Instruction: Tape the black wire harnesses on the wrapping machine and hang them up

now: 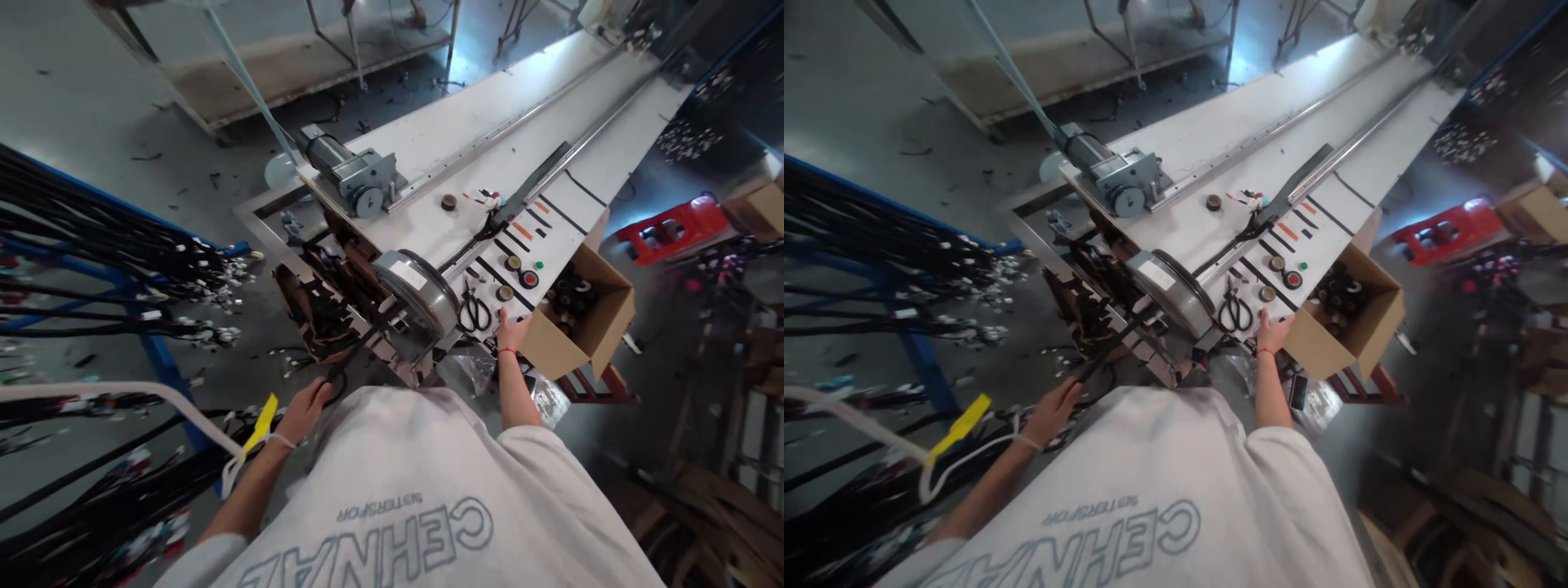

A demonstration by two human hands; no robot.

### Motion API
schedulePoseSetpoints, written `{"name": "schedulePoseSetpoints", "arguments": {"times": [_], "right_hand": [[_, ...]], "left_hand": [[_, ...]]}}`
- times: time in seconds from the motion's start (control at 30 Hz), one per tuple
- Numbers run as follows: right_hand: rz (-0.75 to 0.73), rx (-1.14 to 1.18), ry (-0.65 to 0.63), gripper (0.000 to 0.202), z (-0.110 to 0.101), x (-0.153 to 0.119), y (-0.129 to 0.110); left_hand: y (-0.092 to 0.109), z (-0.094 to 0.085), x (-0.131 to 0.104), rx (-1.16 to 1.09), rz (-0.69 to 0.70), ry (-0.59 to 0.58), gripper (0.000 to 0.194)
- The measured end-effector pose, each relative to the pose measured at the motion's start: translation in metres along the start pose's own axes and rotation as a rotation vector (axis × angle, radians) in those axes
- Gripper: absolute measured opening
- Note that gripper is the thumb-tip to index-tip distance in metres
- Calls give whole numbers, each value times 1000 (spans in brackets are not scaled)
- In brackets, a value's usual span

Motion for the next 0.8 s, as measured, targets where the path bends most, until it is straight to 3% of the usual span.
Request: {"name": "schedulePoseSetpoints", "arguments": {"times": [0.13, 0.33, 0.5, 0.8], "right_hand": [[-34, 15, 14, 95, 0, -1, 0], [-32, 7, 19, 96, 0, -1, 1], [-25, 7, 14, 98, 1, -1, 2], [6, 3, -3, 97, 0, -4, 3]], "left_hand": [[22, -6, -4, -19, -7, 53, 55], [47, 2, 25, 13, 66, 14, 41], [63, 10, 42, 42, 28, 14, 35], [93, 17, 62, 8, 95, -16, 47]]}}
Point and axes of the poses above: each hand's wrist, its own x-axis towards the middle knuckle, its own z-axis out of the palm, y = z × x, the point moved 4 cm from there along x, towards the middle knuckle, and after that the axes turned 6 degrees about -x, right-handed, at the moved point
